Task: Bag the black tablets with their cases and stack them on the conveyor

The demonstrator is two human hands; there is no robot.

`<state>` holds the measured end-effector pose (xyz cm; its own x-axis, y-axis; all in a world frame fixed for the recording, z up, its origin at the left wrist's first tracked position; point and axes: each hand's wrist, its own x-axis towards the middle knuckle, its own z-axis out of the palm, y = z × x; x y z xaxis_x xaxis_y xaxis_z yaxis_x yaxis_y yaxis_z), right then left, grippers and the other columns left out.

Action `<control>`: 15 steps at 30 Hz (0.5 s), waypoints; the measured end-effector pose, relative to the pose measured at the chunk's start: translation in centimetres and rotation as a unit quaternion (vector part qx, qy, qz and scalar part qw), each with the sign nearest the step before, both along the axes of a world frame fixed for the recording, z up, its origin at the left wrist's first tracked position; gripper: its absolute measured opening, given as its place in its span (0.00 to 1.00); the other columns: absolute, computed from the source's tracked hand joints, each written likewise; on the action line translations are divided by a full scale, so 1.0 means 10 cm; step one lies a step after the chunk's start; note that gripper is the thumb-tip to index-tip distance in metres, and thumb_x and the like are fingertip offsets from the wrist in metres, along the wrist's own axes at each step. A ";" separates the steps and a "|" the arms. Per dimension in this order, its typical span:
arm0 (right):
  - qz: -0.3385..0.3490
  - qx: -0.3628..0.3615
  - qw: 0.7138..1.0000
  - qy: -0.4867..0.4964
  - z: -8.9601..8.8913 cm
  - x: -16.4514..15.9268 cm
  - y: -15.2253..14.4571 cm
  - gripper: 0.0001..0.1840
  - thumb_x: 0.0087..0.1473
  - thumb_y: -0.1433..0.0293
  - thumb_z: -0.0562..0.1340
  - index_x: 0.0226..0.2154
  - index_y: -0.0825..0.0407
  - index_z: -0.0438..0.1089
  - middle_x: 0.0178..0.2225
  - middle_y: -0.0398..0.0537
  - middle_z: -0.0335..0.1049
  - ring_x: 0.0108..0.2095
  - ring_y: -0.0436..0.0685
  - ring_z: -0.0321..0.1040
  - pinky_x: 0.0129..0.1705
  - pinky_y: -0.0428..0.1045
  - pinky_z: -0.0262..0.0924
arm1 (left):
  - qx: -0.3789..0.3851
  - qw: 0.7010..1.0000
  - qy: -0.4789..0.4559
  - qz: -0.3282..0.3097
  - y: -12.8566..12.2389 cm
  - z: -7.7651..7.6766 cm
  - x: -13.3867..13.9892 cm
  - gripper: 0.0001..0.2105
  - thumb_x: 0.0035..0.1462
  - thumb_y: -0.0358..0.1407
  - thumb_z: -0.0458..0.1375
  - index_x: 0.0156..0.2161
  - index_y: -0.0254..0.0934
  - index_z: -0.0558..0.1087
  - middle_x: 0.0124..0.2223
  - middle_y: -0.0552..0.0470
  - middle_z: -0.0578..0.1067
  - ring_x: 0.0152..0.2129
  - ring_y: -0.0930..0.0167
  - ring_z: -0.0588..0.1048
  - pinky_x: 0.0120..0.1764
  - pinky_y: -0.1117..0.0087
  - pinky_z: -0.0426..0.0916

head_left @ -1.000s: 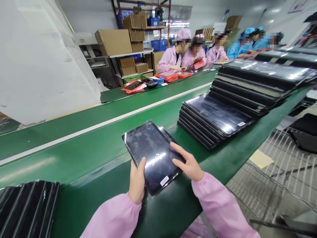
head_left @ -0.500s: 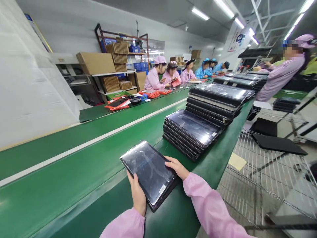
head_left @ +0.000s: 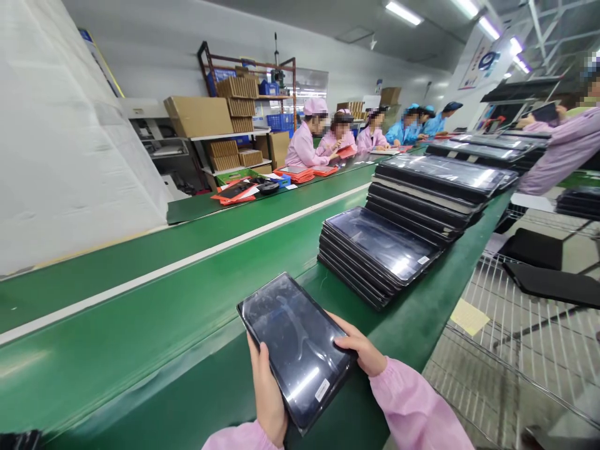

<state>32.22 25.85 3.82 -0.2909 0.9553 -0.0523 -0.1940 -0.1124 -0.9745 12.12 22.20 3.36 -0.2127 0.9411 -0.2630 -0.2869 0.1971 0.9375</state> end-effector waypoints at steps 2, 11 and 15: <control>-0.006 -0.003 1.000 0.017 -0.02 -0.01 -0.02 0.33 0.43 0.66 0.66 0.55 0.43 0.72 0.55 0.46 0.73 0.55 0.68 0.68 0.60 0.62 0.55 | -0.039 0.996 -0.030 0.077 -0.02 0.05 0.00 0.39 0.61 0.55 0.52 0.70 0.55 0.37 0.73 0.56 0.41 0.68 0.62 0.51 0.61 0.63 0.62; -0.100 -0.032 0.994 0.036 0.01 0.01 -0.01 0.33 0.31 0.62 0.75 0.45 0.49 0.78 0.51 0.53 0.75 0.57 0.73 0.65 0.62 0.63 0.51 | -0.171 0.964 -0.202 0.022 0.17 0.25 -0.04 0.22 0.52 0.35 0.66 0.53 0.34 0.71 0.48 0.39 0.79 0.41 0.59 0.80 0.44 0.62 0.77; -0.277 -0.069 0.958 0.024 -0.05 -0.07 -0.20 0.47 0.27 0.57 0.77 0.53 0.49 0.70 0.56 0.56 0.70 0.64 0.73 0.53 0.65 0.64 0.44 | -0.196 0.957 -0.207 0.047 0.16 0.28 -0.03 0.09 0.55 0.31 0.62 0.42 0.32 0.74 0.38 0.43 0.81 0.30 0.63 0.81 0.38 0.63 0.78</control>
